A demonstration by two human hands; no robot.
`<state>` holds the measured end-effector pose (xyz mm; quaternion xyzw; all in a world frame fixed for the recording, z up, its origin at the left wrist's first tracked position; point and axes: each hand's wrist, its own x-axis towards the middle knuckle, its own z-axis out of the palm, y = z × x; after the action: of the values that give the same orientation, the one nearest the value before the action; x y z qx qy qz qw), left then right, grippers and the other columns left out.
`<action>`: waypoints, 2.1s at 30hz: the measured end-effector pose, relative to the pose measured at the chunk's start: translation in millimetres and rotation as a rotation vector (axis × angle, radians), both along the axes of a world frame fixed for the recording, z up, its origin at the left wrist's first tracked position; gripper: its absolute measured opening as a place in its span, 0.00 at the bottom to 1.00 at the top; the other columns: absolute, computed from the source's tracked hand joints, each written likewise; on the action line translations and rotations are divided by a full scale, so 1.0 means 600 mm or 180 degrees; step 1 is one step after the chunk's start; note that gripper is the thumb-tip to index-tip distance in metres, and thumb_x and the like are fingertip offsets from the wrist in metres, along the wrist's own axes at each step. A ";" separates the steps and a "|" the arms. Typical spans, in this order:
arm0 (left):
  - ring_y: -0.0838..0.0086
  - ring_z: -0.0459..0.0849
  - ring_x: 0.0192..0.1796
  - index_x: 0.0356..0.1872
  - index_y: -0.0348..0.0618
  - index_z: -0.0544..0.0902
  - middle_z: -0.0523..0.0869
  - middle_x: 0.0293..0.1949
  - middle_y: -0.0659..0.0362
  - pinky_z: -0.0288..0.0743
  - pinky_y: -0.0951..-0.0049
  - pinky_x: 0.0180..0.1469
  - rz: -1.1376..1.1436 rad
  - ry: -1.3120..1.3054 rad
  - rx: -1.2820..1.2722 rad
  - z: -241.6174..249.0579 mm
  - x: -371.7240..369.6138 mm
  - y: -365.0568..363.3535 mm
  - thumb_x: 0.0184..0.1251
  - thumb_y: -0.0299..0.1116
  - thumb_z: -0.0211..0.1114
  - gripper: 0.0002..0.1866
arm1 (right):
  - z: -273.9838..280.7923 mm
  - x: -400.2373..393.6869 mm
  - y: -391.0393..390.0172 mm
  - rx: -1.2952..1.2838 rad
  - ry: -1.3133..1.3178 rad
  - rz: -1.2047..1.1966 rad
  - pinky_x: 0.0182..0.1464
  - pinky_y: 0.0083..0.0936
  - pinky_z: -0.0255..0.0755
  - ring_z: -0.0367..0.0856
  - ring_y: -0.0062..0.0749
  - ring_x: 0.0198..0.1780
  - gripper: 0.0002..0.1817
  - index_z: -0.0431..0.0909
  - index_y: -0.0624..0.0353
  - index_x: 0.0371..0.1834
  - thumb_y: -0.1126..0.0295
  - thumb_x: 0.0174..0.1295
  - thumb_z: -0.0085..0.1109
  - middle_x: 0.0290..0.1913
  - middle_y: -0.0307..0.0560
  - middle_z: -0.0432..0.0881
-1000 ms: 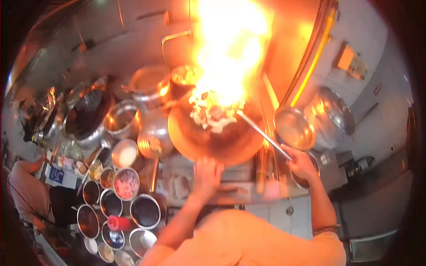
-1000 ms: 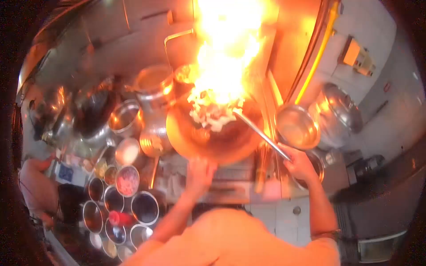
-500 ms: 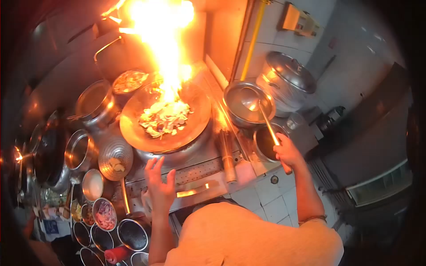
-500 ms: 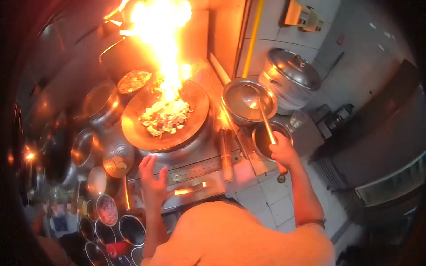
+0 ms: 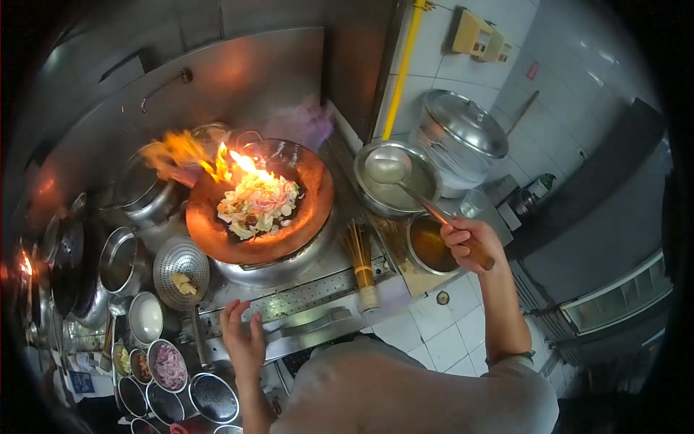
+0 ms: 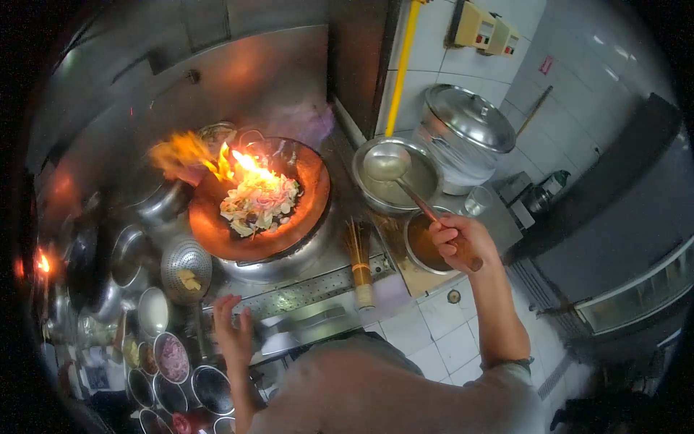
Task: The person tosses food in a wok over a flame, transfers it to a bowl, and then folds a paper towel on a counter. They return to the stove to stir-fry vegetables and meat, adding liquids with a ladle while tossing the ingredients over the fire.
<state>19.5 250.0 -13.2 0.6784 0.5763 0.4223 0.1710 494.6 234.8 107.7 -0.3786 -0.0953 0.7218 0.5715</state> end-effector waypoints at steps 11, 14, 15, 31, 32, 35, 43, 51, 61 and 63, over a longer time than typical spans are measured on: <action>0.50 0.83 0.57 0.49 0.37 0.86 0.83 0.54 0.44 0.75 0.59 0.61 -0.0034 -0.0250 0.0087 0.034 0.025 -0.005 0.64 0.27 0.71 0.13 | 0.000 -0.161 0.114 0.0301 -0.0763 0.0702 0.20 0.20 0.66 0.73 0.17 0.27 0.19 0.68 0.62 0.63 0.76 0.70 0.53 0.38 0.45 0.78; 0.50 0.83 0.57 0.49 0.37 0.86 0.83 0.54 0.45 0.76 0.59 0.61 -0.0064 -0.0184 0.0099 0.038 0.028 -0.003 0.64 0.27 0.72 0.13 | -0.048 -0.202 0.160 0.0395 -0.2331 0.1074 0.23 0.24 0.69 0.74 0.23 0.25 0.33 0.59 0.65 0.76 0.76 0.68 0.56 0.36 0.46 0.79; 0.50 0.83 0.56 0.49 0.38 0.86 0.84 0.54 0.45 0.76 0.58 0.60 -0.0078 -0.0137 0.0111 0.037 0.029 -0.001 0.64 0.28 0.72 0.13 | -0.057 -0.216 0.171 0.0572 -0.3079 0.1380 0.27 0.25 0.72 0.75 0.24 0.26 0.36 0.56 0.66 0.79 0.75 0.68 0.56 0.37 0.46 0.80; 0.50 0.77 0.46 0.41 0.39 0.83 0.81 0.39 0.49 0.72 0.54 0.50 -0.0115 0.0967 0.0460 0.004 0.115 0.142 0.64 0.33 0.71 0.10 | -0.058 -0.173 0.195 0.1697 -0.5369 0.2511 0.57 0.46 0.76 0.84 0.59 0.53 0.37 0.61 0.54 0.80 0.73 0.63 0.53 0.53 0.69 0.83; 0.50 0.77 0.44 0.40 0.39 0.83 0.80 0.38 0.49 0.71 0.54 0.49 -0.0117 0.0949 0.0479 0.015 0.121 0.142 0.64 0.32 0.71 0.09 | -0.041 -0.142 0.190 0.1668 -0.5200 0.2668 0.56 0.44 0.76 0.84 0.58 0.52 0.37 0.61 0.54 0.80 0.73 0.63 0.54 0.53 0.69 0.83; 0.50 0.76 0.43 0.40 0.39 0.82 0.80 0.37 0.49 0.70 0.53 0.47 -0.0121 0.0984 0.0390 0.032 0.135 0.149 0.65 0.31 0.69 0.08 | -0.048 -0.092 0.186 0.1859 -0.5085 0.2318 0.51 0.41 0.77 0.85 0.54 0.45 0.37 0.62 0.54 0.79 0.74 0.63 0.56 0.48 0.68 0.84; 0.50 0.77 0.42 0.40 0.40 0.82 0.80 0.36 0.50 0.71 0.53 0.47 -0.0084 0.0965 0.0315 0.033 0.157 0.160 0.64 0.32 0.71 0.09 | -0.162 -0.103 0.292 0.1577 -0.4470 0.1712 0.40 0.35 0.76 0.81 0.37 0.31 0.37 0.62 0.56 0.79 0.74 0.64 0.57 0.35 0.58 0.81; 0.49 0.77 0.67 0.59 0.42 0.81 0.80 0.61 0.47 0.73 0.55 0.67 0.0456 0.0899 0.0299 0.072 0.132 0.084 0.62 0.31 0.75 0.24 | -0.121 -0.106 0.284 0.2286 -0.5157 0.2064 0.41 0.36 0.79 0.85 0.44 0.34 0.37 0.61 0.59 0.79 0.75 0.65 0.58 0.47 0.61 0.84; 0.52 0.84 0.59 0.56 0.39 0.83 0.84 0.57 0.49 0.77 0.61 0.61 0.1587 -0.0390 -0.0867 0.029 0.027 -0.308 0.69 0.34 0.70 0.18 | -0.036 -0.357 0.113 0.1258 -0.1394 0.2980 0.15 0.17 0.63 0.68 0.17 0.17 0.38 0.57 0.54 0.80 0.78 0.66 0.58 0.34 0.42 0.77; 0.52 0.84 0.58 0.56 0.40 0.83 0.85 0.56 0.49 0.78 0.60 0.60 0.1758 -0.0469 -0.0919 0.013 0.023 -0.366 0.69 0.34 0.69 0.17 | -0.028 -0.453 0.059 0.1074 -0.1362 0.3521 0.15 0.20 0.64 0.69 0.18 0.18 0.37 0.57 0.57 0.80 0.76 0.67 0.60 0.32 0.42 0.76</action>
<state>33.0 30.6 -5.3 0.4327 0.7787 0.4147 0.1856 223.0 270.2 90.9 -0.3138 -0.5030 0.7943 0.1327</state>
